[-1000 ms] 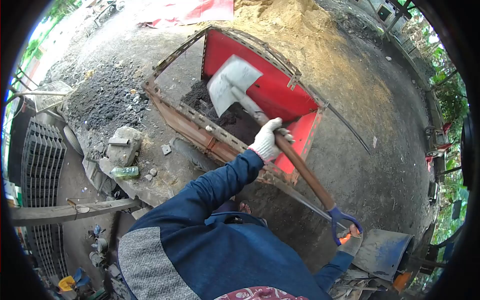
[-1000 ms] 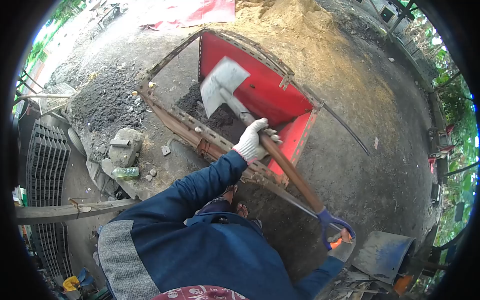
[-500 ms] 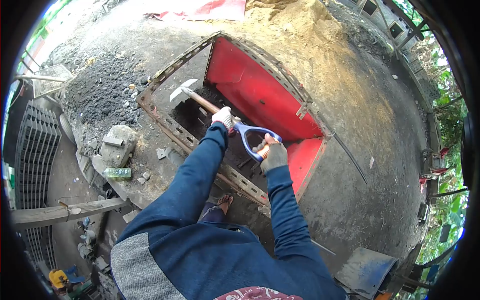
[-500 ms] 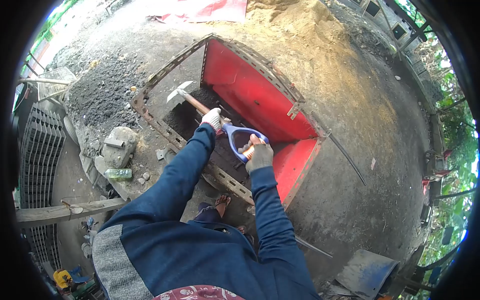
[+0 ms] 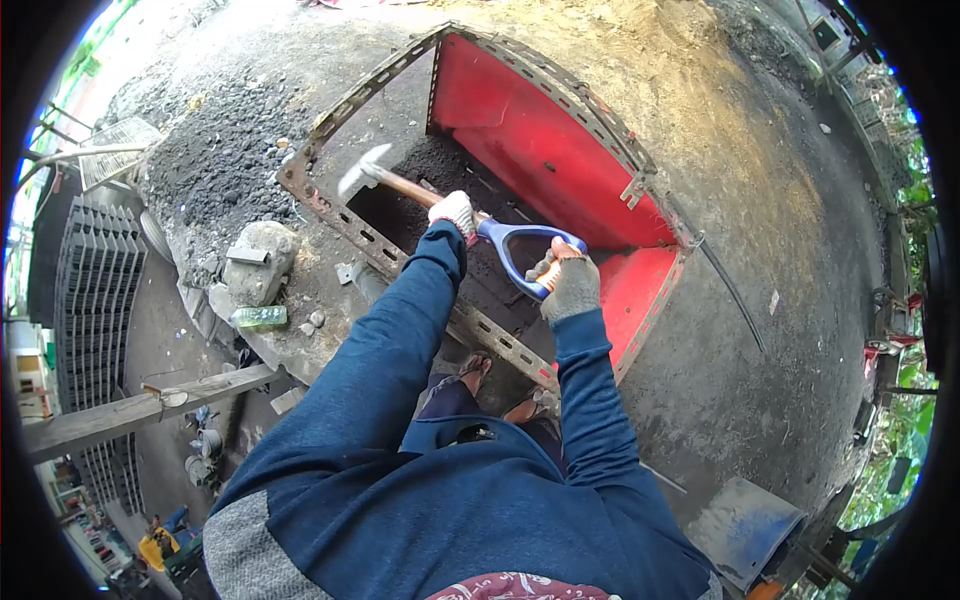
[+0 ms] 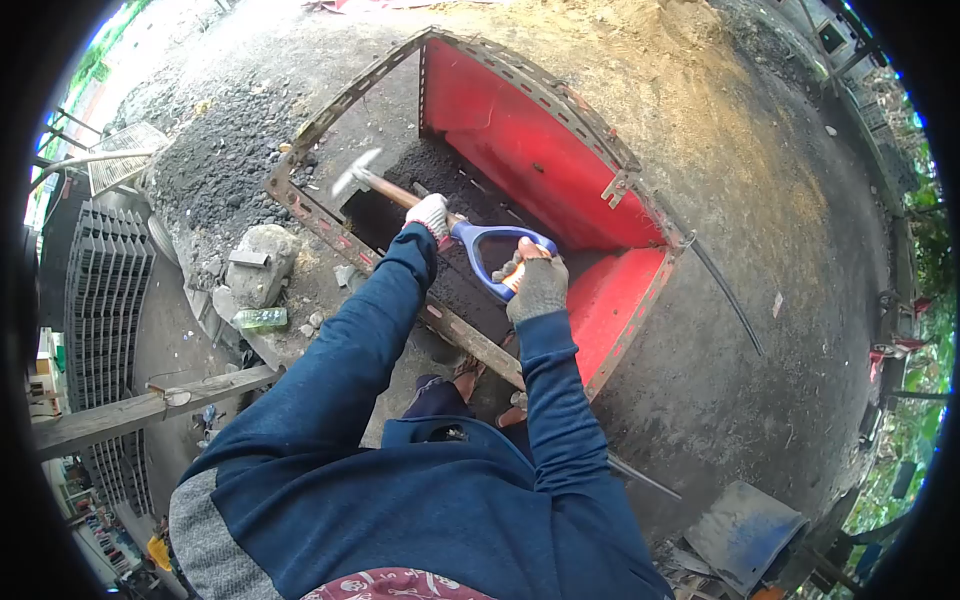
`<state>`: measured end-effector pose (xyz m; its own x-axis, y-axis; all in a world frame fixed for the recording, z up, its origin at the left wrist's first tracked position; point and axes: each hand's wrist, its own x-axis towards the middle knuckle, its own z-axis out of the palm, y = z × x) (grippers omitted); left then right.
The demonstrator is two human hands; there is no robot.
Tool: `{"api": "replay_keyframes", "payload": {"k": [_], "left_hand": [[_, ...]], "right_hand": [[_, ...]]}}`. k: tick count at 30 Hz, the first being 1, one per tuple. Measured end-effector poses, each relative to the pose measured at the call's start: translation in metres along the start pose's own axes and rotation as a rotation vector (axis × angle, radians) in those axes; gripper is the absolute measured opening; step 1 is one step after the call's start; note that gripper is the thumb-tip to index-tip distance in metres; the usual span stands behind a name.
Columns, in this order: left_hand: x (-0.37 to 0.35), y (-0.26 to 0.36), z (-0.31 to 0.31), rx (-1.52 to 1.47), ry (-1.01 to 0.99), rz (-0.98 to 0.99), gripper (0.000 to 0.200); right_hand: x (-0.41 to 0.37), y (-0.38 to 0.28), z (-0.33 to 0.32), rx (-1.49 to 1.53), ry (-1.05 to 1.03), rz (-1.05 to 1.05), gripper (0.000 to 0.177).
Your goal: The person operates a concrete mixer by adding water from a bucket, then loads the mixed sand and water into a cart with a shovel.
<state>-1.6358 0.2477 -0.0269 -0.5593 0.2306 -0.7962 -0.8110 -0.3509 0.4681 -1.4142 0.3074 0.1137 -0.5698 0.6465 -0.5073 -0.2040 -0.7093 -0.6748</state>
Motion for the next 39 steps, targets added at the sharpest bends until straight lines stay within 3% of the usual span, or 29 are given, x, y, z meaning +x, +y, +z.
{"api": "replay_keyframes", "payload": {"k": [3, 5, 7, 9, 12, 15, 19, 20, 25, 28, 32, 34, 35, 36, 39], "left_hand": [[-0.027, -0.021, 0.003, -0.006, -0.120, -0.089, 0.027], [-0.043, -0.037, 0.016, 0.012, -0.180, 0.002, 0.030], [-0.053, -0.058, 0.039, -0.035, -0.120, -0.096, 0.032], [-0.106, -0.071, 0.057, -0.003, -0.159, -0.138, 0.034], [-0.141, -0.112, 0.071, -0.064, -0.186, -0.136, 0.036], [-0.162, -0.136, 0.080, 0.002, -0.206, -0.113, 0.035], [-0.157, -0.156, 0.085, 0.042, -0.211, -0.093, 0.031], [-0.148, -0.163, 0.083, 0.042, -0.205, -0.078, 0.032], [-0.150, -0.192, 0.058, 0.214, -0.216, -0.114, 0.035], [-0.133, -0.203, 0.057, 0.251, -0.286, -0.054, 0.036], [-0.165, -0.181, 0.070, 0.147, -0.307, -0.220, 0.038], [-0.146, -0.208, 0.071, -0.069, -0.374, -0.290, 0.037], [-0.167, -0.206, 0.073, -0.189, -0.294, -0.333, 0.032], [-0.175, -0.205, 0.066, -0.234, -0.364, -0.347, 0.031], [-0.168, -0.227, 0.038, -0.305, -0.445, -0.355, 0.032]], "right_hand": [[-0.018, -0.024, -0.007, -0.001, -0.006, 0.006, 0.009], [-0.020, -0.048, -0.024, -0.030, 0.004, -0.048, 0.011], [-0.038, -0.082, -0.035, -0.201, -0.060, -0.103, 0.012], [-0.055, -0.109, -0.050, -0.181, -0.095, -0.199, 0.014], [-0.078, -0.133, -0.086, -0.158, 0.019, -0.185, 0.014], [-0.094, -0.138, -0.120, -0.206, 0.091, -0.182, 0.014], [-0.109, -0.127, -0.113, -0.188, 0.158, -0.280, 0.014], [-0.101, -0.119, -0.126, -0.245, 0.114, -0.287, 0.016], [-0.110, -0.098, -0.157, -0.273, 0.283, -0.282, 0.017], [-0.133, -0.112, -0.134, -0.384, 0.237, -0.352, 0.017], [-0.149, -0.140, -0.102, -0.351, 0.198, -0.388, 0.019], [-0.155, -0.151, -0.111, -0.458, 0.105, -0.414, 0.019], [-0.158, -0.157, -0.119, -0.511, 0.058, -0.431, 0.019], [-0.159, -0.161, -0.134, -0.604, -0.032, -0.433, 0.021], [-0.158, -0.162, -0.154, -1.150, -0.151, -0.777, 0.023]]}}
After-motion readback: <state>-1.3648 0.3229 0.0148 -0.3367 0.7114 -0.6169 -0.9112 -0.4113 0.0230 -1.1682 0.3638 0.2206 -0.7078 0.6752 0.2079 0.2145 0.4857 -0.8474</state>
